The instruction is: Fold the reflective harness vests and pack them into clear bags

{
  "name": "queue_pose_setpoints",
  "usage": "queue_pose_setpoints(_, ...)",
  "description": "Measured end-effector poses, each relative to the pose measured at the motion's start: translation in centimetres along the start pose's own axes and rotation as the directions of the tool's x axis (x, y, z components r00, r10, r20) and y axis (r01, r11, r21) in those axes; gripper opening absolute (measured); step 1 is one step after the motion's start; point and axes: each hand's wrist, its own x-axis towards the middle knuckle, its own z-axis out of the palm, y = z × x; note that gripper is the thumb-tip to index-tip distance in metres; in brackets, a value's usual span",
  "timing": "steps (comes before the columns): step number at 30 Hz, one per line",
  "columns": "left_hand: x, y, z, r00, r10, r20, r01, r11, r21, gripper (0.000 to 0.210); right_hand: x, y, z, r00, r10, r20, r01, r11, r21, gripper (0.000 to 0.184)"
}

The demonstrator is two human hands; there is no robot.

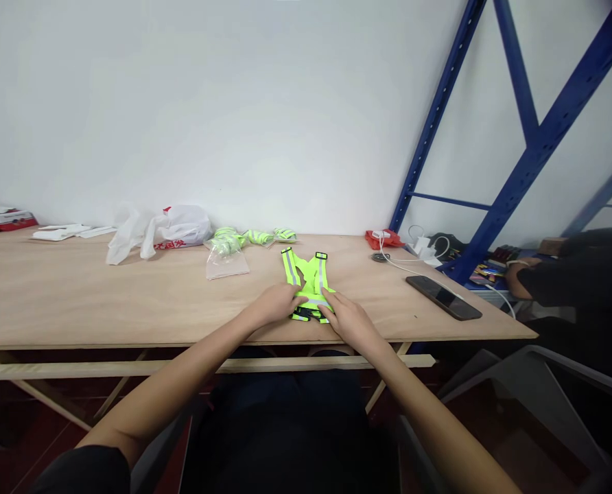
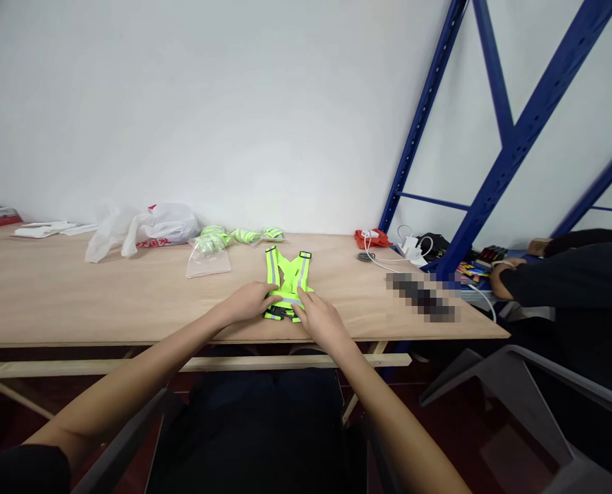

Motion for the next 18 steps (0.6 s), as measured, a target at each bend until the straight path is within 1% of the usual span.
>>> queue_pose_setpoints(4, -0.3, 0.5, 0.3, 1.0, 0.016, -0.011, -0.016, 1.0, 0.001, 0.042, -0.1, -0.1, -0.9, 0.997, -0.055, 0.046, 0.048, 0.99, 0.132, 0.049)
queue_pose_setpoints(7, -0.8, 0.8, 0.4, 0.999, 0.035, -0.013, -0.035, 0.999, 0.008, 0.041, -0.4, -0.5, -1.6, 0.994, -0.082, 0.066, 0.068, 0.981, 0.183, 0.052)
queue_pose_setpoints(11, -1.8, 1.0, 0.6, 0.998, 0.049, -0.032, -0.05, 0.998, -0.042, 0.042, -0.9, -0.9, -2.2, 0.991, -0.088, 0.103, 0.067, 0.979, 0.19, 0.053)
queue_pose_setpoints(14, -2.4, 1.2, 0.6, 1.0, 0.021, -0.015, -0.021, 0.998, -0.062, 0.035, -1.1, -0.9, -2.6, 0.982, -0.119, 0.148, 0.091, 0.98, 0.179, 0.056)
queue_pose_setpoints(16, -2.5, 1.4, 0.6, 1.0, 0.015, -0.017, -0.015, 1.0, -0.013, 0.026, -1.1, -0.9, -2.7, 0.977, -0.134, 0.168, 0.107, 0.981, 0.16, 0.06)
queue_pose_setpoints(18, -2.4, 1.6, 0.7, 0.996, 0.043, -0.078, -0.037, 0.997, 0.07, 0.021, -0.9, -0.9, -2.9, 0.974, -0.138, 0.178, 0.113, 0.983, 0.144, 0.061)
